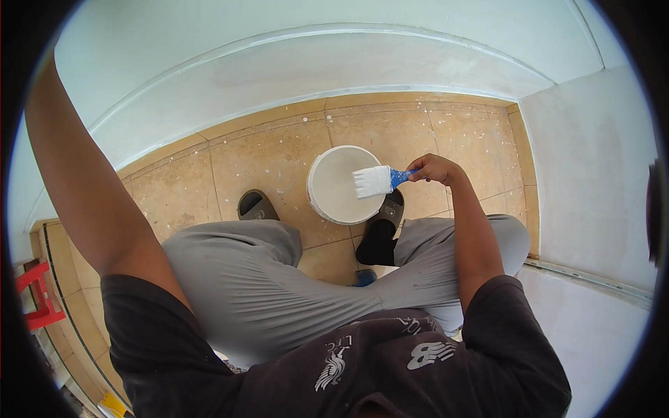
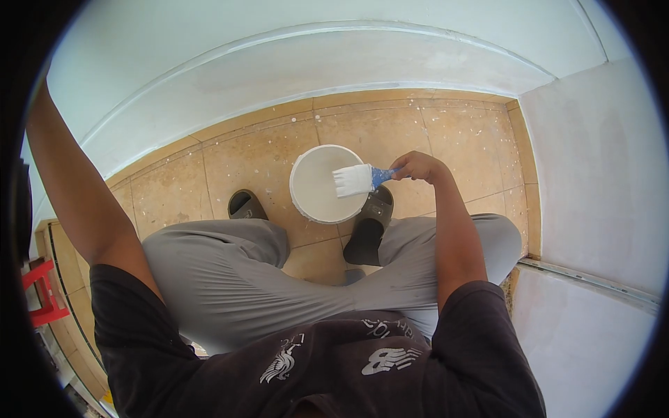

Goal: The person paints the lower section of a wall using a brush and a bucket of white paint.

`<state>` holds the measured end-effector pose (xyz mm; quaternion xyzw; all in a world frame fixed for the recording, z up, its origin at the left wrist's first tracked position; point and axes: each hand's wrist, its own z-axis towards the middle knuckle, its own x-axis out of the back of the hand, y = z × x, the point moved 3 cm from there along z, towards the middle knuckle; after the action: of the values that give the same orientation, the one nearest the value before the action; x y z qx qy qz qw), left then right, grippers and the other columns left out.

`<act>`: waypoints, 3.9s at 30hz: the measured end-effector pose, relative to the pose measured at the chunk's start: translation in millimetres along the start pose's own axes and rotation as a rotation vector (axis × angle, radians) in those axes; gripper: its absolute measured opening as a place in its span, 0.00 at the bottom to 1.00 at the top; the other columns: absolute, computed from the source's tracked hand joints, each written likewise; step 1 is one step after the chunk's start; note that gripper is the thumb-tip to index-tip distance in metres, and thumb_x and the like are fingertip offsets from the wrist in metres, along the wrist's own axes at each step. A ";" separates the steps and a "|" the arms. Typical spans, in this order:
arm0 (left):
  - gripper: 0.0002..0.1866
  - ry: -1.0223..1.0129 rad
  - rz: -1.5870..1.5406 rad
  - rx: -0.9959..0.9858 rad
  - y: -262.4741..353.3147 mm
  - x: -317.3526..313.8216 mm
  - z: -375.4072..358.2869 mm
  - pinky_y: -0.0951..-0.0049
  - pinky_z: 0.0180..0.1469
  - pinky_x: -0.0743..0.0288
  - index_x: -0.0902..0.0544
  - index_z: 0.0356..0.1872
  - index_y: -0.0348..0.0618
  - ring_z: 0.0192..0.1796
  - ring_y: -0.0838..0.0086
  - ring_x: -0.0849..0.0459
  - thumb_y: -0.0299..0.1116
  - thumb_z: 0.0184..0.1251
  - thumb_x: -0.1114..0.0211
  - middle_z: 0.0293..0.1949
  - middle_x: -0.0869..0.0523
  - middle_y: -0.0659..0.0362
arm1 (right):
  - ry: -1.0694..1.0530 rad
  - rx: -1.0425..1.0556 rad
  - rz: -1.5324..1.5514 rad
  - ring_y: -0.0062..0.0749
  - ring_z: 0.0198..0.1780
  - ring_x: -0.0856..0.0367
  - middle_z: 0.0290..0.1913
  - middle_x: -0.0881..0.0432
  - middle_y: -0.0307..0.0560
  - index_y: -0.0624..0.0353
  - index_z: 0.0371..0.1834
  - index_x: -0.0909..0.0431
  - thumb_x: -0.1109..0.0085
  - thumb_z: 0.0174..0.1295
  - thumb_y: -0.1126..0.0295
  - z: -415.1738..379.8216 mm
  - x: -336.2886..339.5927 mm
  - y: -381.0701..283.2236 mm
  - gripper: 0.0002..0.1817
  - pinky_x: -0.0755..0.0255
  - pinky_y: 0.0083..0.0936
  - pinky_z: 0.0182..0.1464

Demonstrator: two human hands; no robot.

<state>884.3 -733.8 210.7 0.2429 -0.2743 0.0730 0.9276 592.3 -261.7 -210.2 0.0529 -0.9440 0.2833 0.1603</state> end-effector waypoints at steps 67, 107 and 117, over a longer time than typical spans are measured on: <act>0.25 0.040 0.381 -0.313 -79.4 18.5 33.4 0.54 0.77 0.56 0.25 0.66 0.60 0.77 0.62 0.45 0.53 0.72 0.52 0.74 0.38 0.53 | 1.127 0.099 0.091 0.62 0.43 0.19 0.35 0.19 0.62 0.53 0.46 0.36 0.48 0.60 0.75 88.4 34.8 -67.9 0.12 0.29 0.55 0.42; 0.37 0.134 0.144 0.016 -13.6 6.9 16.5 0.61 0.74 0.49 0.37 0.71 0.39 0.73 0.58 0.38 0.50 0.68 0.42 0.71 0.35 0.46 | 0.864 0.659 0.043 0.54 0.39 0.20 0.34 0.22 0.54 0.55 0.46 0.29 0.49 0.59 0.78 49.7 -76.7 -183.9 0.12 0.29 0.47 0.39; 0.34 0.154 0.208 -0.032 -12.2 5.8 12.6 0.61 0.75 0.49 0.33 0.69 0.41 0.74 0.59 0.39 0.48 0.66 0.39 0.71 0.33 0.50 | 0.863 0.663 -0.119 0.53 0.38 0.20 0.34 0.22 0.52 0.55 0.47 0.29 0.48 0.59 0.77 70.3 -70.5 -197.8 0.13 0.29 0.47 0.38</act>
<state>886.5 -750.6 218.0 0.1920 -0.2270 0.1830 0.9371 677.4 -464.7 -186.6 0.0328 -0.6481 0.5519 0.5237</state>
